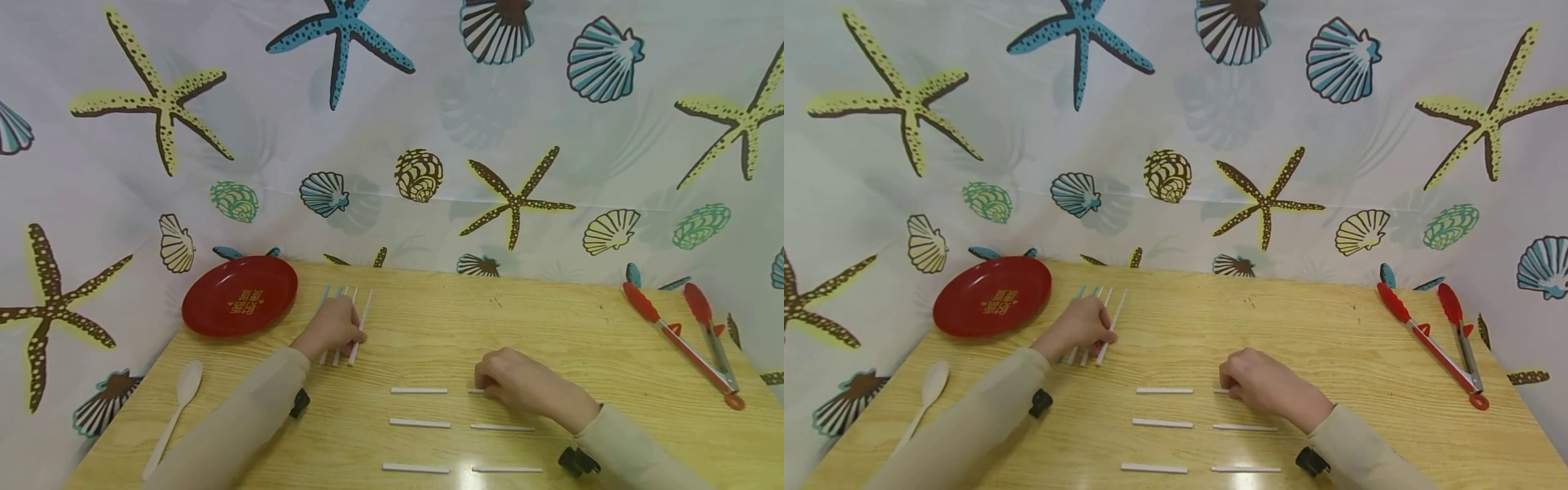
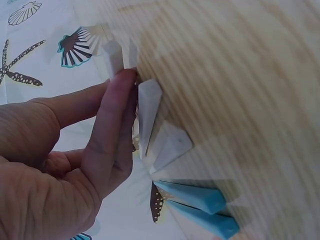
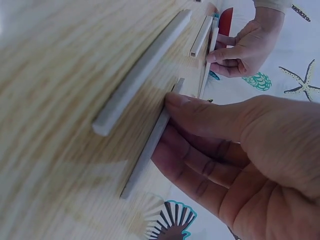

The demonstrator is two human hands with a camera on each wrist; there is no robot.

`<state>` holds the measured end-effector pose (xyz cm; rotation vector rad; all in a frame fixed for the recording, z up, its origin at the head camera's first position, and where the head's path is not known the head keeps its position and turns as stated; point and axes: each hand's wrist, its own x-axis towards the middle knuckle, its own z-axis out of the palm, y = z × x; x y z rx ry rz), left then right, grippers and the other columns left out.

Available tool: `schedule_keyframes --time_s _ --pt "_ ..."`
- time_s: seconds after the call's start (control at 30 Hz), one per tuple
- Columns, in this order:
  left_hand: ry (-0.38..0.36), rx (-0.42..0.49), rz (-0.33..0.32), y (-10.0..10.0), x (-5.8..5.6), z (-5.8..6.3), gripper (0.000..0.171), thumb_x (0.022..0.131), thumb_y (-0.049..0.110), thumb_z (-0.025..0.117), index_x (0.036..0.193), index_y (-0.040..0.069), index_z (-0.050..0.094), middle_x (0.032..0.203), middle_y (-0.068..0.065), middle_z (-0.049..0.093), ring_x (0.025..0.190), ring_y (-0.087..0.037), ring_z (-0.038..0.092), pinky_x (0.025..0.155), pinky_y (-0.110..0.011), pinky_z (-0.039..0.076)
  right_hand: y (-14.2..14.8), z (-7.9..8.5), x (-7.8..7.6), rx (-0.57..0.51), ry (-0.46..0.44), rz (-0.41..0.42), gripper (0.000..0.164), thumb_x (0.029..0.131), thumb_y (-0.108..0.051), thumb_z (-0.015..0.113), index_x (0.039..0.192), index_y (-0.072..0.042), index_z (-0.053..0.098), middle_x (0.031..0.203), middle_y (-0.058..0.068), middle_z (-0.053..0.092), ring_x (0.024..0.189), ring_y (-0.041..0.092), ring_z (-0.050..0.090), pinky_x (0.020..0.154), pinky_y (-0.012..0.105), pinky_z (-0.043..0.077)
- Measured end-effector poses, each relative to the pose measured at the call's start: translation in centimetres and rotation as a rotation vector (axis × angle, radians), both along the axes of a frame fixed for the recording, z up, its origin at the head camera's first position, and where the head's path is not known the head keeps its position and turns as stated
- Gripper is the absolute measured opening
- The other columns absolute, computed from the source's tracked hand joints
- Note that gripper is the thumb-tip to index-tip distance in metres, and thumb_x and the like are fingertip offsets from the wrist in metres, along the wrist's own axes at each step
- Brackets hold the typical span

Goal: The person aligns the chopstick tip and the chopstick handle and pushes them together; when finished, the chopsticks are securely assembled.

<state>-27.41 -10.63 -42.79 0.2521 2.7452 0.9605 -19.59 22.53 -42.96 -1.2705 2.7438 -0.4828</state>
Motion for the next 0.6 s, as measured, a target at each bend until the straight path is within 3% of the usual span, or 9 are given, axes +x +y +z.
schedule_keyframes --time_s 0.17,0.6 --pt "0.05 -0.046 -0.012 0.26 0.07 0.19 0.021 0.081 -0.004 0.076 0.064 -0.002 0.065 0.053 -0.009 0.062 0.045 -0.02 0.065 0.044 -0.025 0.053 0.04 -0.04 0.0 -0.012 0.015 0.006 0.018 0.082 0.001 0.078 0.08 -0.014 0.068 0.079 -0.007 0.062 0.07 0.002 0.053 0.064 0.024 0.051" --pt "0.049 -0.104 -0.001 0.07 -0.03 0.42 0.023 0.081 -0.003 0.076 0.063 -0.002 0.063 0.052 -0.01 0.062 0.045 -0.022 0.065 0.043 -0.025 0.052 0.09 0.15 0.01 -0.008 0.018 0.006 0.019 0.082 0.001 0.078 0.079 -0.013 0.067 0.078 -0.007 0.062 0.07 0.005 0.056 0.065 0.026 0.051"
